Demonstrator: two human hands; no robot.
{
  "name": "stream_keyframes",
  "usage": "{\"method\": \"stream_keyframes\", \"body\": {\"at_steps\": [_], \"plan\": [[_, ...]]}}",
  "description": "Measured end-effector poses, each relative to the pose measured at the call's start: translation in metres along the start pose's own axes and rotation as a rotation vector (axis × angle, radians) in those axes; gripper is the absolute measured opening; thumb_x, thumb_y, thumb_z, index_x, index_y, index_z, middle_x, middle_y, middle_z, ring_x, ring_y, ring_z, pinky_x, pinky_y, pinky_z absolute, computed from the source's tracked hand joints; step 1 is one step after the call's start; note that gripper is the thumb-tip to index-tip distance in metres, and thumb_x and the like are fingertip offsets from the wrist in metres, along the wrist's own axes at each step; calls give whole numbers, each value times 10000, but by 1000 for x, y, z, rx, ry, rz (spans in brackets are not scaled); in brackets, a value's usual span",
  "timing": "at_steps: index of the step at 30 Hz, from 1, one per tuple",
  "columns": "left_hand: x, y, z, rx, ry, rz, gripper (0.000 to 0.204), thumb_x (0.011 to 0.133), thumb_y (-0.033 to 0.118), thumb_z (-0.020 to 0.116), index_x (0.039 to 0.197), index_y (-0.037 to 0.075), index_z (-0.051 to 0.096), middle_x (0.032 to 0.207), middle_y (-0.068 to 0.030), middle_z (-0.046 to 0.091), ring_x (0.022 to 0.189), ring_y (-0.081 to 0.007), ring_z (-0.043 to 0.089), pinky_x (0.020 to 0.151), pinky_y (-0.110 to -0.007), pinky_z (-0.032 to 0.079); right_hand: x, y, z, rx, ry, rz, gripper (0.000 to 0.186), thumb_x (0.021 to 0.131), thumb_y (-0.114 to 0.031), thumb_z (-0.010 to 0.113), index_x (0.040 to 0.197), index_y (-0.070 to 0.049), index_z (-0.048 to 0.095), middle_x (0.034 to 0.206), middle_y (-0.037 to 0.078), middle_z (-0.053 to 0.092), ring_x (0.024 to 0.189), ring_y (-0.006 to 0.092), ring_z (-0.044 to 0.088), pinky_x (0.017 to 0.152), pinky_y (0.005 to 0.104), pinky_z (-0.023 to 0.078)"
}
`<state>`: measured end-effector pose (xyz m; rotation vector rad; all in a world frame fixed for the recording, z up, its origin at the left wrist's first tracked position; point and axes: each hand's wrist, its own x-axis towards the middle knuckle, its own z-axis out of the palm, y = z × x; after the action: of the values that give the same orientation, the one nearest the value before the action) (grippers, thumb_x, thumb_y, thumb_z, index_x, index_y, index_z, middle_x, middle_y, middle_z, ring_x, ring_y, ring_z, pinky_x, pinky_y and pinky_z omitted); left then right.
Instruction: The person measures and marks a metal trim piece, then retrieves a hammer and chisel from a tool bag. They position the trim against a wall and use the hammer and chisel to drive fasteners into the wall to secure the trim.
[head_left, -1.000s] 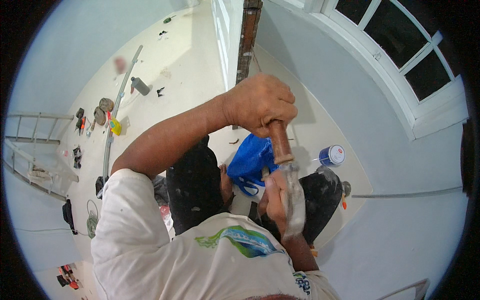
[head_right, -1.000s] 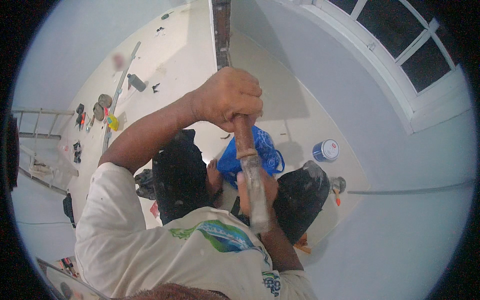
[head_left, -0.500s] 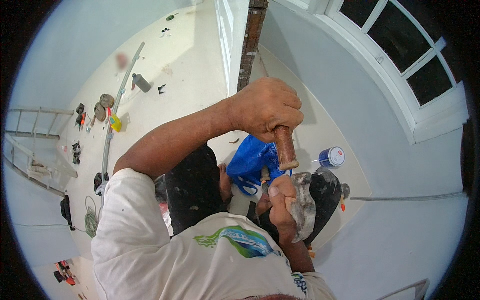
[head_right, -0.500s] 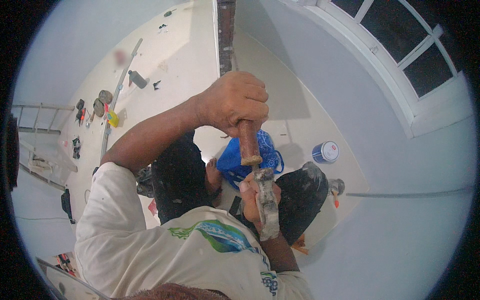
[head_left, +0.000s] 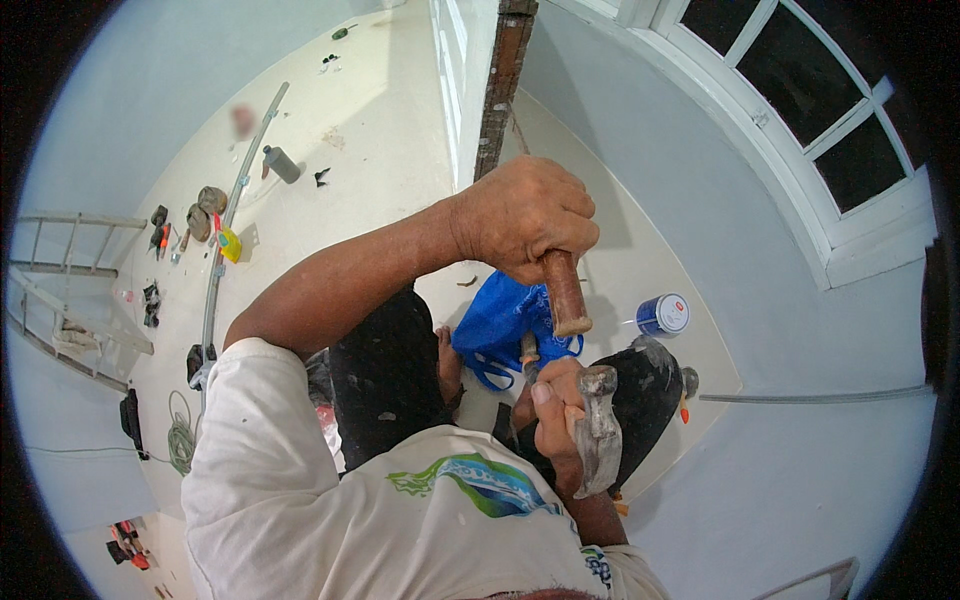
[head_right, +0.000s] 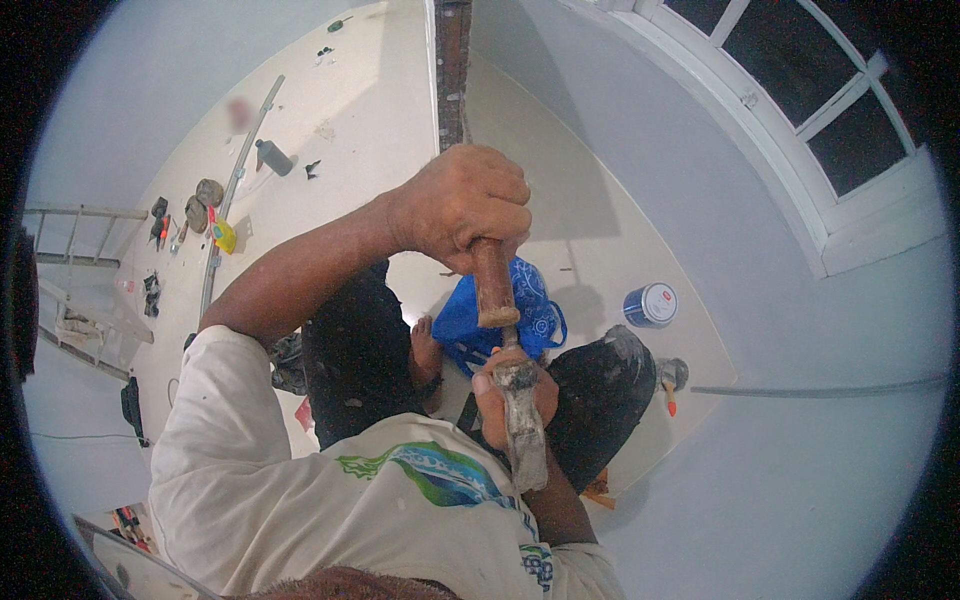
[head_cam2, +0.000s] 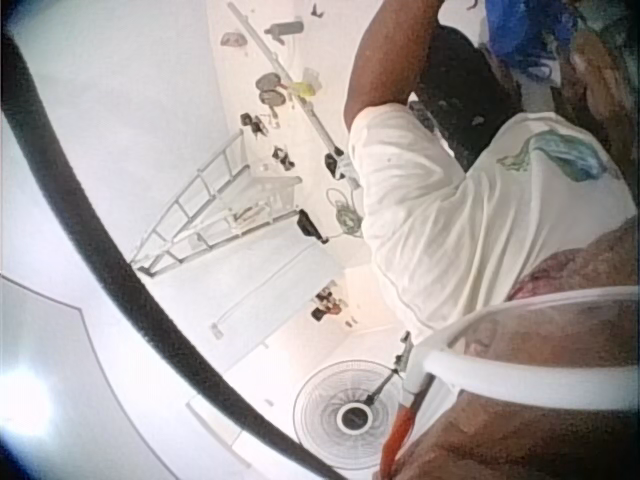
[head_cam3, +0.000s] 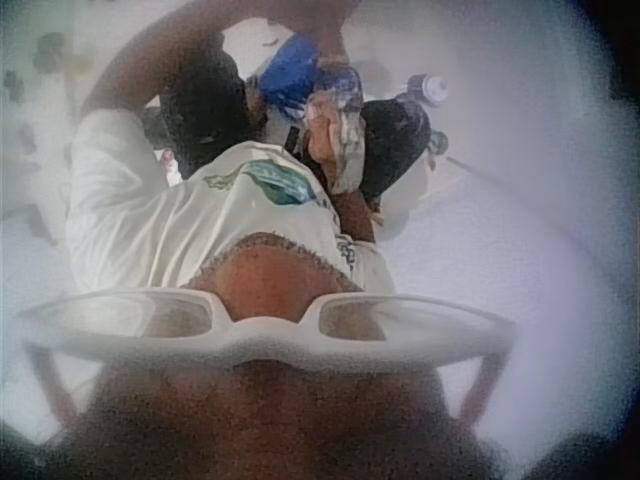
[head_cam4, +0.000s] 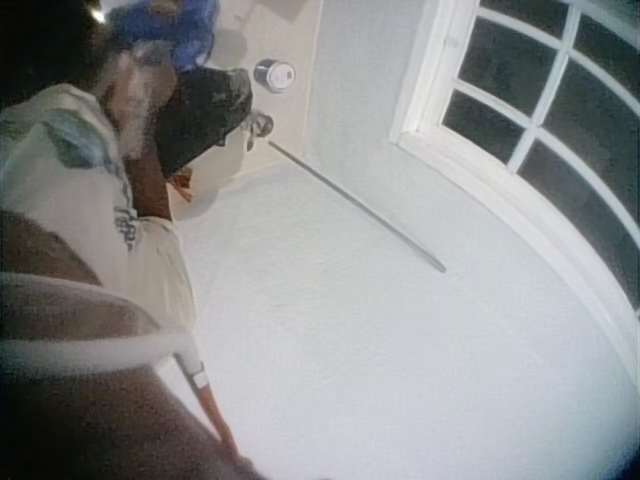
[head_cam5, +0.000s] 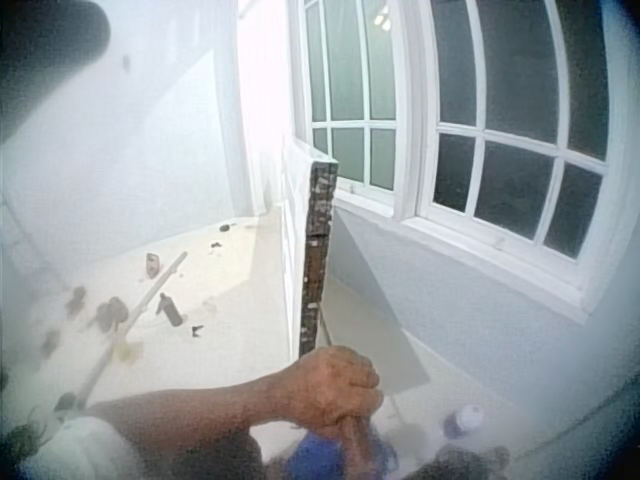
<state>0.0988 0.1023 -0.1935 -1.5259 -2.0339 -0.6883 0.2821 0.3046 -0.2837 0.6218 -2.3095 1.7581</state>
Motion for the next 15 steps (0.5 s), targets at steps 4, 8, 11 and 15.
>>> {"method": "stream_keyframes", "body": {"at_steps": [4,8,11,15], "plan": [[0,0,-2,10,-11,4,281,608,254,800,684,177,541,617,-5,511,595,-214,611,550,-396,494,-1,-2,0,-18,-23,13,75,841,-82,724,863,-33,672,791,113,668,704,286,691,777,432,596],[-2,-1,-1,-11,-9,7,279,617,268,795,684,176,540,618,-6,513,589,-222,604,547,-403,489,-3,-1,-1,-35,-1,-59,107,841,-95,735,883,-36,656,798,108,657,701,279,678,708,432,576],[-5,-2,-5,8,-49,38,291,609,282,794,682,173,534,625,-10,510,581,-238,592,541,-414,478,0,1,2,9,63,-266,149,839,-102,754,908,-37,640,803,108,654,693,290,674,665,418,556],[-8,-4,-8,-2,-59,59,308,603,298,791,671,160,525,631,-19,503,582,-258,586,537,-426,467,-7,20,14,-297,-4,-155,156,844,-96,765,919,-47,637,819,122,661,721,309,686,691,423,561]]}}
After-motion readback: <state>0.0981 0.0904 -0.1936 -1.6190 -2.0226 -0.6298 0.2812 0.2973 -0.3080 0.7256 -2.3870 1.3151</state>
